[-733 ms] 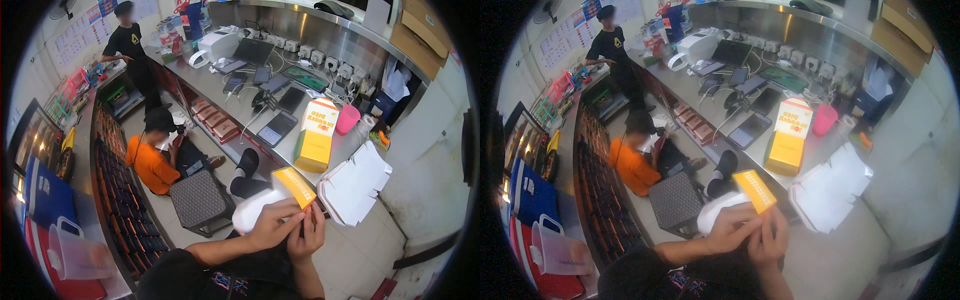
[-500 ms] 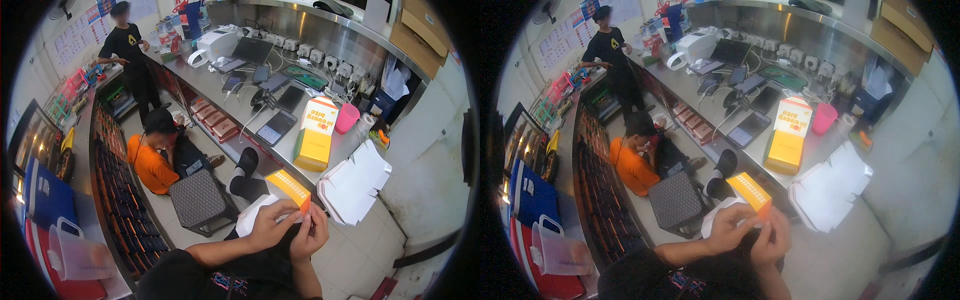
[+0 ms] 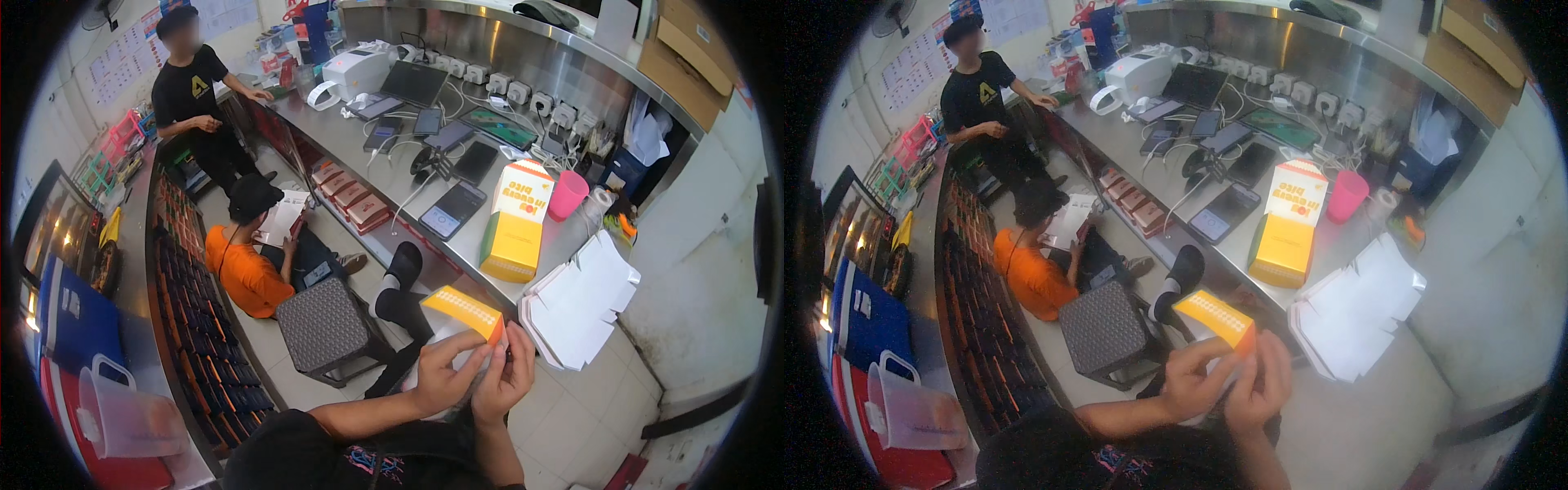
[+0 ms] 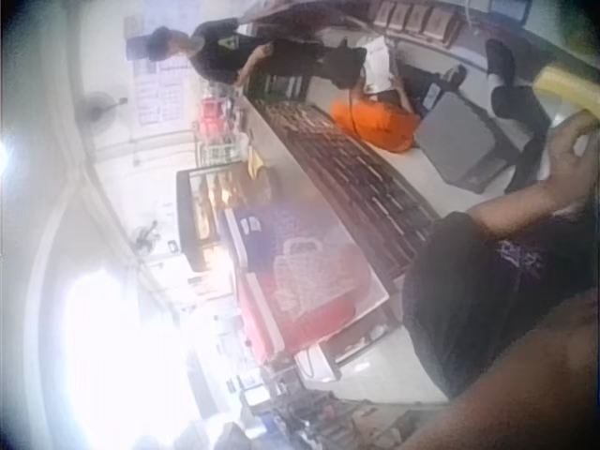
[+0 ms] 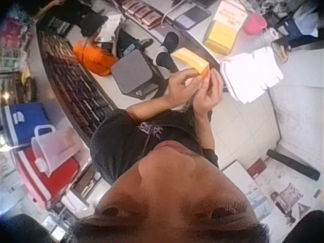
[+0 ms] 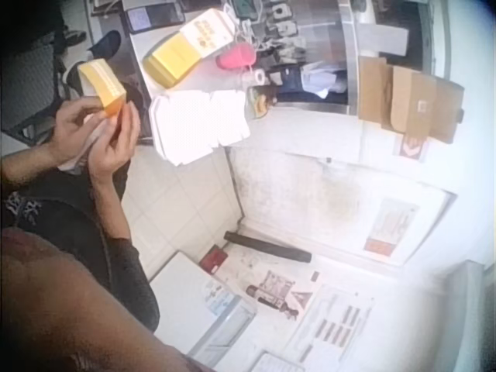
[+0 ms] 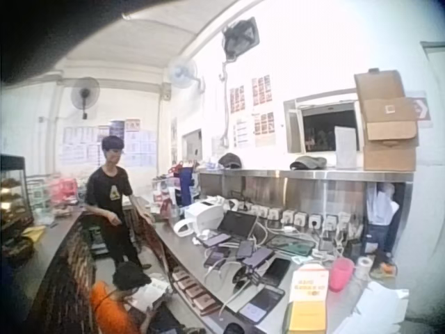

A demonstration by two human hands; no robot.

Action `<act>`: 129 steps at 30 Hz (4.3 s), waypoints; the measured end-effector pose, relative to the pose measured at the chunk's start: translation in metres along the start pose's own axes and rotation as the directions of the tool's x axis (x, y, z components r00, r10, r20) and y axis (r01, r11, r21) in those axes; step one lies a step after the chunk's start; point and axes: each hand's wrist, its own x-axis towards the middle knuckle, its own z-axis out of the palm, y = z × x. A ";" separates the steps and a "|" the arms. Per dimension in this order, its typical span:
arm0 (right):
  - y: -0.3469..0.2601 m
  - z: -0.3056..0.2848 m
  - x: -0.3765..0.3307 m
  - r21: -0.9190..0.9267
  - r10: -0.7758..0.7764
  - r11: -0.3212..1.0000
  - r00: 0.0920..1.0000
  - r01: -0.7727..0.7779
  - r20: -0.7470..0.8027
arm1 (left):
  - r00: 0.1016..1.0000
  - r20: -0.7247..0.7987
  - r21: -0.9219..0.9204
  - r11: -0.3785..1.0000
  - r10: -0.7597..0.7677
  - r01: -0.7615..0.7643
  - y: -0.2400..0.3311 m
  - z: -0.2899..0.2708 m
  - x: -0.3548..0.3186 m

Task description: The person folds and assembles multiple cardboard food boxes from flat templates and stacks them on a counter.

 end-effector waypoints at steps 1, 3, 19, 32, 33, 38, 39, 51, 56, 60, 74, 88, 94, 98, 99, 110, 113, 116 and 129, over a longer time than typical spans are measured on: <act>0.000 0.000 -0.001 -0.003 -0.005 1.000 1.000 0.005 0.004 | 1.000 0.002 -0.015 1.000 0.003 -0.003 0.000 -0.001 0.000; 0.002 0.000 -0.002 -0.005 -0.009 1.000 1.000 0.009 0.008 | 1.000 0.007 -0.021 1.000 0.008 -0.008 -0.002 0.002 -0.001; 0.014 -0.009 0.001 -0.149 -0.176 0.972 0.984 0.180 0.036 | 0.999 0.021 -0.028 0.999 -0.025 0.026 -0.008 0.001 -0.004; 0.010 -0.005 -0.003 0.183 0.176 0.969 0.983 -0.165 -0.048 | 0.993 0.117 -0.031 0.999 -0.005 0.008 -0.012 -0.005 0.009; 0.010 -0.007 -0.002 0.183 0.175 0.969 0.983 -0.163 -0.050 | 0.995 0.097 -0.013 1.000 0.012 -0.011 -0.013 -0.005 0.008; 0.015 -0.017 0.000 -0.059 0.023 0.998 0.996 -0.018 0.086 | 0.987 0.132 0.072 0.993 0.087 -0.097 -0.015 -0.011 0.012; 0.017 -0.019 0.002 -0.059 0.022 0.998 0.996 -0.017 0.086 | 0.984 0.152 0.089 0.990 0.091 -0.105 -0.016 -0.013 0.014; 0.009 -0.005 -0.006 -0.100 -0.198 0.953 0.835 0.287 0.513 | 0.984 -0.025 -0.217 0.962 -0.176 0.167 0.004 -0.013 0.003; 0.033 -0.011 -0.028 0.598 0.184 0.559 0.789 -0.575 0.586 | 0.922 -0.032 -0.820 0.537 -0.385 0.196 0.050 -0.033 0.037; -0.011 -0.013 0.004 0.778 0.442 0.176 0.754 -0.604 0.486 | 0.939 0.155 -0.932 0.268 -0.308 0.242 0.026 -0.042 0.030; -0.006 -0.041 0.024 0.537 0.595 0.650 0.800 -0.538 0.081 | 0.903 0.419 0.139 0.977 0.092 -0.164 0.002 -0.034 0.039; 0.060 -0.034 0.038 0.849 0.294 0.336 0.902 -0.408 0.317 | 0.830 0.472 0.127 0.908 0.298 -0.399 -0.020 -0.021 0.053; 0.021 -0.011 0.095 0.127 0.025 0.991 0.981 -0.050 0.191 | 0.978 0.187 -0.215 0.968 -0.091 0.132 -0.036 0.014 0.094; 0.058 0.007 0.171 0.207 0.120 0.962 0.959 -0.176 0.258 | 0.959 0.115 -0.394 0.875 -0.258 0.282 -0.064 0.044 0.152; 0.076 0.011 0.191 0.181 0.101 0.971 0.951 -0.159 0.291 | 0.931 0.133 -0.450 0.816 -0.340 0.363 -0.070 0.051 0.171; 0.200 0.047 0.197 0.233 0.339 0.872 0.875 -0.430 0.347 | 0.910 0.192 0.073 0.930 -0.368 0.360 -0.199 0.056 0.211; 0.223 0.036 0.199 0.187 0.464 0.820 0.819 -0.541 0.336 | 0.872 0.242 0.161 0.904 -0.425 0.396 -0.194 0.067 0.214; 0.220 0.038 0.197 -0.015 0.463 0.875 0.825 -0.485 0.324 | 0.845 0.261 0.149 0.884 -0.467 0.443 -0.197 0.062 0.214; 0.203 0.072 0.267 -0.530 0.115 0.746 0.707 0.402 0.698 | 0.859 0.238 0.363 0.862 -0.453 0.353 -0.188 0.059 0.221</act>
